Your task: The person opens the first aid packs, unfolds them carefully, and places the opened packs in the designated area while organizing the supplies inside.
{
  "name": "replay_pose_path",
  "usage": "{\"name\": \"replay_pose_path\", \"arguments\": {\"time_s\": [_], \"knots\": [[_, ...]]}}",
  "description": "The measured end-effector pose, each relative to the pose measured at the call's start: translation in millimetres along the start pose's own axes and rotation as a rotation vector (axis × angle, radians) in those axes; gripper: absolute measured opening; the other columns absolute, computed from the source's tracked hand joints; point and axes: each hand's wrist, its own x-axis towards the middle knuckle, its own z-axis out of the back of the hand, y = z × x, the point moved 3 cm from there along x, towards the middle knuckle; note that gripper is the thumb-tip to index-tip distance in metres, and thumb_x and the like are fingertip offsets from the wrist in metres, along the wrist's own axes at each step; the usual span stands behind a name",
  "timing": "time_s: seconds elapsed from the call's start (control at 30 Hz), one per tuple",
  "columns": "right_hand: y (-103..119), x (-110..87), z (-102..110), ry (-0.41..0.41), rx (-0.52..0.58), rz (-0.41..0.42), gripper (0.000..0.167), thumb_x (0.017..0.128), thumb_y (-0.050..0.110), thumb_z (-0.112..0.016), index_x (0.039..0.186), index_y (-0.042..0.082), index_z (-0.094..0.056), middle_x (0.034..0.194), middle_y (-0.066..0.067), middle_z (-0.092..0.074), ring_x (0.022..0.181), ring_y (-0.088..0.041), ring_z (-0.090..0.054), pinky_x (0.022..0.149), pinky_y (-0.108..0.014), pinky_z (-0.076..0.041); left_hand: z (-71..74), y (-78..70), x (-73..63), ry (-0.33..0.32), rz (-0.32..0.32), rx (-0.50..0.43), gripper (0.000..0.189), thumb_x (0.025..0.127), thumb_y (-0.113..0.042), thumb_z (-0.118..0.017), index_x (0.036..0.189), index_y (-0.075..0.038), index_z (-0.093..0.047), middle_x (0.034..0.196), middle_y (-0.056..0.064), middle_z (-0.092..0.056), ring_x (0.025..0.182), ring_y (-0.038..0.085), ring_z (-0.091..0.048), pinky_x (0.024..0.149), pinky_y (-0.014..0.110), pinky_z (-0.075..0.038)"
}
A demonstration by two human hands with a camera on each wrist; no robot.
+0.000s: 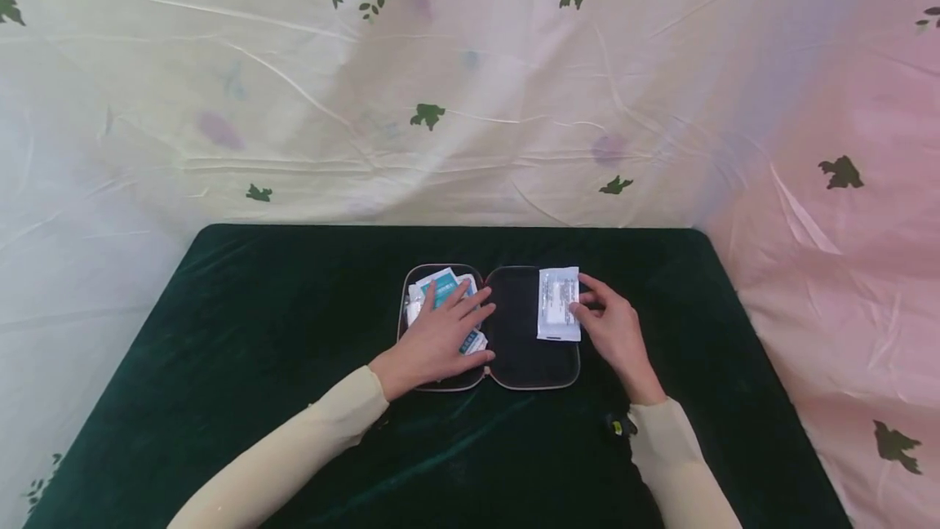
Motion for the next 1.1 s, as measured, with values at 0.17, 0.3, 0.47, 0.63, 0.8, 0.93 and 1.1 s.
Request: {"name": "replay_pose_path", "arguments": {"time_s": [0.17, 0.3, 0.47, 0.63, 0.8, 0.93, 1.1], "knots": [[-3.9, 5.2, -2.0, 0.03, -0.025, 0.017, 0.054, 0.103, 0.016, -0.064, 0.153, 0.004, -0.048, 0.121, -0.023, -0.065, 0.09, -0.029, -0.062, 0.077, -0.035, -0.05, -7.0, 1.9, 0.9, 0.042, 0.009, 0.044, 0.077, 0.097, -0.069, -0.054, 0.158, -0.023, -0.045, 0.168, 0.003, -0.032, 0.157, 0.031, -0.019, 0.122, 0.066, -0.012], [-4.2, 7.7, -3.9, 0.046, -0.051, 0.018, 0.053, 0.102, 0.013, -0.064, 0.152, 0.002, -0.049, 0.119, -0.023, -0.064, 0.086, -0.028, -0.061, 0.073, -0.035, -0.049, -9.5, 2.6, 1.1, 0.062, 0.014, 0.048, 0.076, 0.098, -0.069, -0.052, 0.158, -0.023, -0.045, 0.168, 0.004, -0.033, 0.157, 0.03, -0.021, 0.122, 0.066, -0.011], [0.1, 10.4, -7.0, 0.051, -0.079, 0.027, 0.053, 0.101, 0.013, -0.064, 0.15, 0.0, -0.05, 0.118, -0.023, -0.065, 0.086, -0.028, -0.063, 0.073, -0.035, -0.049, -10.6, 2.3, 2.0, 0.079, 0.01, 0.055, 0.075, 0.098, -0.07, -0.051, 0.157, -0.023, -0.047, 0.168, 0.003, -0.033, 0.156, 0.028, -0.025, 0.122, 0.066, -0.01], [4.3, 14.2, -13.0, 0.069, -0.097, 0.034, 0.052, 0.1, 0.014, -0.064, 0.149, 0.0, -0.051, 0.116, -0.022, -0.065, 0.085, -0.027, -0.063, 0.073, -0.035, -0.048, -11.4, 2.3, 2.3, 0.082, 0.01, 0.062, 0.075, 0.098, -0.07, -0.05, 0.156, -0.023, -0.048, 0.167, 0.003, -0.034, 0.156, 0.028, -0.026, 0.122, 0.067, -0.011], [6.2, 16.4, -19.3, 0.076, -0.104, 0.03, 0.051, 0.1, 0.013, -0.065, 0.148, 0.0, -0.052, 0.114, -0.021, -0.065, 0.081, -0.024, -0.062, 0.069, -0.035, -0.048, -12.5, 2.1, 3.2, 0.086, 0.009, 0.047, 0.076, 0.097, -0.071, -0.051, 0.156, -0.024, -0.048, 0.168, 0.003, -0.032, 0.156, 0.027, -0.025, 0.122, 0.066, -0.01], [8.2, 18.3, -25.4, 0.083, -0.104, 0.034, 0.05, 0.1, 0.012, -0.066, 0.147, -0.001, -0.053, 0.113, -0.02, -0.065, 0.078, -0.023, -0.06, 0.066, -0.033, -0.047, -12.5, 1.9, 3.2, 0.1, 0.015, 0.046, 0.076, 0.097, -0.071, -0.051, 0.157, -0.024, -0.047, 0.169, 0.003, -0.031, 0.156, 0.027, -0.023, 0.122, 0.066, -0.01], [12.2, 21.0, -31.6, 0.091, -0.103, 0.039, 0.049, 0.1, 0.01, -0.067, 0.145, -0.003, -0.054, 0.11, -0.019, -0.065, 0.077, -0.022, -0.058, 0.064, -0.031, -0.046, -11.5, 1.2, 2.7, 0.11, 0.02, 0.039, 0.076, 0.097, -0.071, -0.051, 0.157, -0.024, -0.047, 0.169, 0.003, -0.031, 0.157, 0.027, -0.023, 0.122, 0.066, -0.009]]}}
